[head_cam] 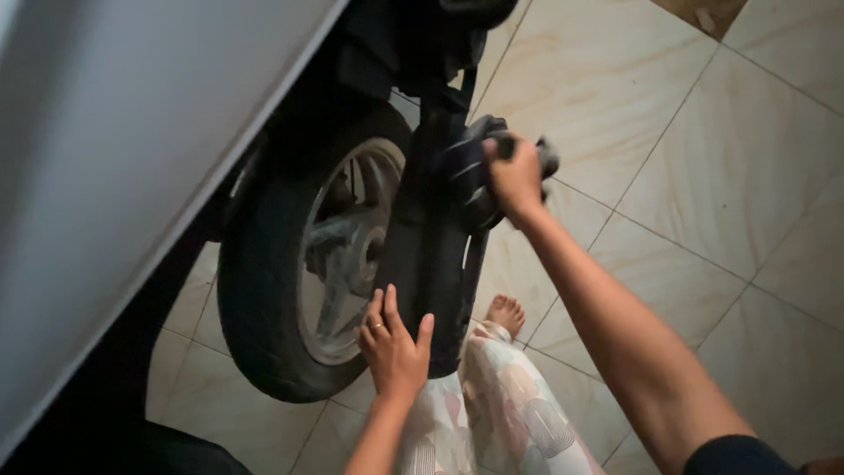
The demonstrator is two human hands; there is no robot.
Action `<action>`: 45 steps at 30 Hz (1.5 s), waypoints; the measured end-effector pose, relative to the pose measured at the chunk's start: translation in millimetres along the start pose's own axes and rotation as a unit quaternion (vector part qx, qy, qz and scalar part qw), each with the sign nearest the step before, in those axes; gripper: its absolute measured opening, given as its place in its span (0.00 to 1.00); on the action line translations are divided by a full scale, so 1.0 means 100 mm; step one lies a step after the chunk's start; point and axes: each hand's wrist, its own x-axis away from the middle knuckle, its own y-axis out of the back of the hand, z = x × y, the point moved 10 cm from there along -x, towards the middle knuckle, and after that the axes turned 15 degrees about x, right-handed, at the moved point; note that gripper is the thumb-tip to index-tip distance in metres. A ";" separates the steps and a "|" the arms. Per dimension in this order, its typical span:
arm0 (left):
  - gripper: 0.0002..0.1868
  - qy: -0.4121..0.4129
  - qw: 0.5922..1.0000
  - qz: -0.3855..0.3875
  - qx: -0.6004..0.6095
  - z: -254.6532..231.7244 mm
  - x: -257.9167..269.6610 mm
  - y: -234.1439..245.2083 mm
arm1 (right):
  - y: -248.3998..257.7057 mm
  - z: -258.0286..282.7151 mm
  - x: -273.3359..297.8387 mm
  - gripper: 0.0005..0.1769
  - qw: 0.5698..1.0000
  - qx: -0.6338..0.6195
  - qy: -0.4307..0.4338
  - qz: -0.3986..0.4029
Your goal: The person wipes the handlebars, mirrors, front fairing, seat, and rear wheel area of a white scooter using a dark cloth. The cleaning proceeds from the front controls to the rear bodywork and wheel.
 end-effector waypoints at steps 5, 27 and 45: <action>0.45 0.005 1.000 0.000 0.025 0.03 0.00 0.01 | 0.00 1.36 0.73 0.33 0.919 0.326 0.221 -0.003; 0.33 0.258 0.879 -0.242 0.320 1.16 0.84 0.30 | -0.63 1.99 3.14 0.17 0.763 0.174 0.489 0.385; 0.34 0.255 0.878 -0.202 0.352 1.22 0.95 0.36 | -1.19 2.00 2.89 0.20 0.766 0.326 0.438 0.338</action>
